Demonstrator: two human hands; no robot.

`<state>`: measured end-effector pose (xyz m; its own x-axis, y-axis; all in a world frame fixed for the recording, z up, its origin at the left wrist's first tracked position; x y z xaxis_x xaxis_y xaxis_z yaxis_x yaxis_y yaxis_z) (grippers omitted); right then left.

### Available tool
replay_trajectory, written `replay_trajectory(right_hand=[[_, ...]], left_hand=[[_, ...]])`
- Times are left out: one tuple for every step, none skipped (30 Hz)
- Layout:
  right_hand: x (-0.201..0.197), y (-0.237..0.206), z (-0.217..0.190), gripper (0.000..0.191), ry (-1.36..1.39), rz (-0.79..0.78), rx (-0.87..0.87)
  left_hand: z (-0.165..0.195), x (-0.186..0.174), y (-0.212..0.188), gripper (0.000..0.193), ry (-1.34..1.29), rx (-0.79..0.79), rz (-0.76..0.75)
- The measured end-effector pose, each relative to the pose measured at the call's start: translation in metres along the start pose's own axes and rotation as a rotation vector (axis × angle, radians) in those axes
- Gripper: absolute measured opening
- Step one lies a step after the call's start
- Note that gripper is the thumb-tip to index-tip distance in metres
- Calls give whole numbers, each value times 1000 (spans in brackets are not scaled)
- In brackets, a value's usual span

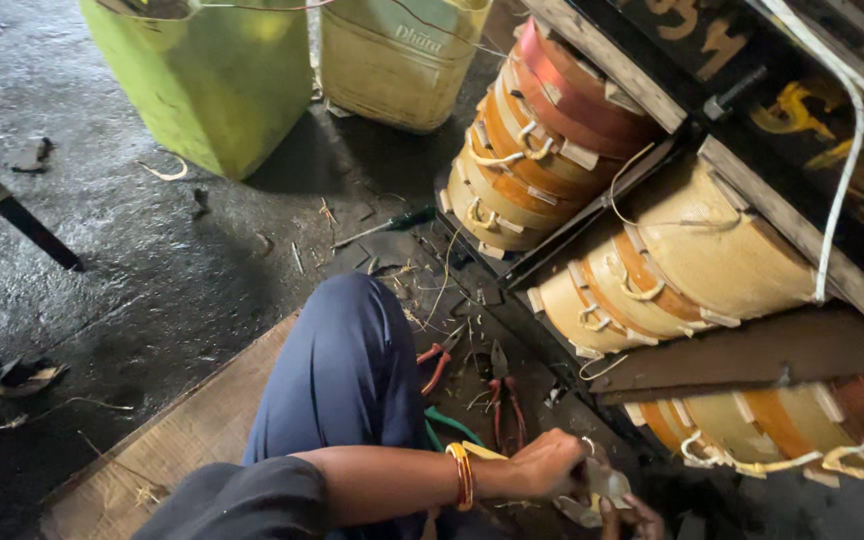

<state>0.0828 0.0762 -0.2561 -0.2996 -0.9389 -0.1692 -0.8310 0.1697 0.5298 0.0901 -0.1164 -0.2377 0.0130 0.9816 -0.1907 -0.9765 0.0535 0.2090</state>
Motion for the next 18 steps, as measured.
replay_trajectory(right_hand=[[-1, 0, -4, 37, 27, 17, 24], [-2, -2, -8, 37, 59, 33, 52], [-3, -4, -12, 36, 103, 52, 77], [-5, -6, -14, 38, 100, 77, 147], [-7, -8, -15, 39, 100, 104, 217], [-8, -10, -16, 41, 104, 132, 284], [-8, -12, -17, 40, 95, 156, 307], [-8, -15, -18, 39, 84, 179, 330], [-8, -17, -19, 38, 73, 200, 353], [-7, -19, -20, 39, 113, 220, 350], [-5, -20, -23, 39, 152, 239, 348], [-4, -20, -26, 40, 188, 259, 345], [-4, -21, -31, 37, 205, 283, 329], [-6, -21, -34, 35, 223, 309, 311], [-8, -21, -37, 33, 245, 335, 290], [-6, -21, -42, 31, 206, 321, 276], [-5, -21, -48, 29, 159, 305, 267], [-4, -21, -55, 28, 108, 291, 265]], left_hand=[[0, -1, 1, 30, 53, -1, -17], [-1, -2, 1, 30, 105, -3, -33], [0, -1, 1, 28, 104, 45, -51], [-1, -1, 1, 26, 102, 92, -70], [-2, 1, 0, 26, 102, 141, -90], [-5, 3, 0, 26, 92, 126, -106], [-8, 4, 1, 27, 83, 112, -121], [-11, 7, 2, 28, 70, 96, -134], [-13, 9, 3, 28, 83, 118, -156], [-16, 9, 7, 29, 98, 141, -176], [-18, 9, 10, 30, 113, 164, -196], [-23, 9, 13, 34, 194, 91, -223], [-26, 6, 17, 39, 275, 18, -250], [-29, 2, 19, 44, 358, -53, -276], [-28, -3, 22, 45, 329, -19, -283], [-28, -8, 24, 46, 297, 15, -290], [-24, -13, 24, 47, 257, 41, -299], [-20, -20, 23, 38, 315, 69, -226]])
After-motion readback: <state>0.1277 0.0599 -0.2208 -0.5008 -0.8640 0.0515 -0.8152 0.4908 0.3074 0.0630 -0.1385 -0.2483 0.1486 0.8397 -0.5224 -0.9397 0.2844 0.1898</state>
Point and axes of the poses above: each hand's wrist, its own y-axis towards the middle knuckle, its own x-axis out of the palm, z = x × y, the point moved 3 cm from there along y, towards the middle knuckle, and after that the axes turned 10 degrees about z, right-handed, at the moved point
